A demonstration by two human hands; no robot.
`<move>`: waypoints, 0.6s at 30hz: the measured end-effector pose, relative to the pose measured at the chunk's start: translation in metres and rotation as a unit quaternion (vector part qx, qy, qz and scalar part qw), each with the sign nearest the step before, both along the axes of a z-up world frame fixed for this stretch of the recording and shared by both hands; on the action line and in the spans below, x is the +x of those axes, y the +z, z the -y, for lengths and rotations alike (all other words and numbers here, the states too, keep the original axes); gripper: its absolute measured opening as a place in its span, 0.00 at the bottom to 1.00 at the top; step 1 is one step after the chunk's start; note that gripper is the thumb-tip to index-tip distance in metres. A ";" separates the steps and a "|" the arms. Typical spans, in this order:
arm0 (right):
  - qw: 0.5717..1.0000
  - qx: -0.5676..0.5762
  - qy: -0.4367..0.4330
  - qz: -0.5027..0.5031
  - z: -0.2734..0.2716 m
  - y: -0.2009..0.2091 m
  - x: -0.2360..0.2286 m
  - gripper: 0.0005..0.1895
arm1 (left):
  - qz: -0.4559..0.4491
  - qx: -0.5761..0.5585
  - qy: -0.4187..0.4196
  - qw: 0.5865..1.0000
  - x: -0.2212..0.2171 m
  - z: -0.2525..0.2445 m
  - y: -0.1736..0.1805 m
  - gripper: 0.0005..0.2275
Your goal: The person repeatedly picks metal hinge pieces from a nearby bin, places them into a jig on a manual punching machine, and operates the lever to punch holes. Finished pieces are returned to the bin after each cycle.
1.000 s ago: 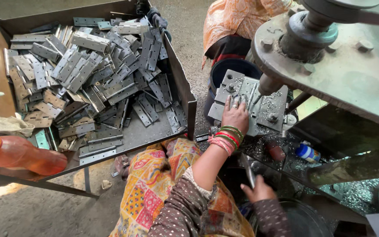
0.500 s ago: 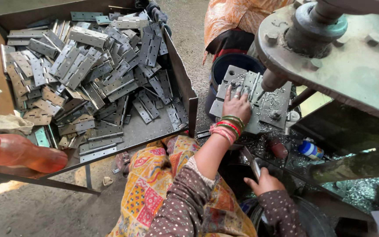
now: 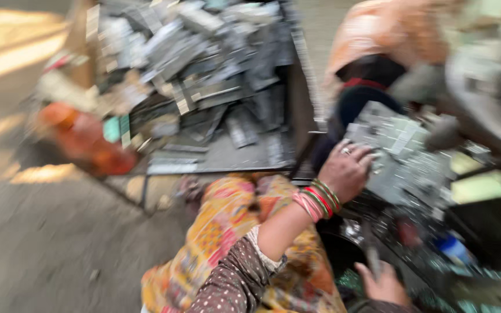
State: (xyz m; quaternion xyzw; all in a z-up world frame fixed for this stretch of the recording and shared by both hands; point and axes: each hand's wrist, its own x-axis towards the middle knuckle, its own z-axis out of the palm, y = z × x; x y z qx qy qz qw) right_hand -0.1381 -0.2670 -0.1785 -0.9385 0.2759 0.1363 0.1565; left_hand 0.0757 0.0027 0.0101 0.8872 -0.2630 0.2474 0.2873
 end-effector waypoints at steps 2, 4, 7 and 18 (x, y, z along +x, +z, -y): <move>0.986 0.037 0.104 0.127 0.022 0.018 0.014 0.40 | 0.013 -0.107 0.082 0.991 -0.019 -0.044 -0.020 0.16; 0.936 0.070 0.140 0.315 0.019 0.021 0.019 0.44 | -0.007 -0.146 0.178 0.973 -0.019 -0.078 -0.041 0.17; 0.927 0.063 0.120 0.350 0.019 0.029 0.029 0.43 | -0.109 -0.092 0.332 0.932 0.014 -0.131 -0.080 0.19; 0.977 0.014 0.090 0.195 0.031 0.045 0.105 0.40 | -0.242 0.046 0.525 0.815 0.124 -0.210 -0.185 0.40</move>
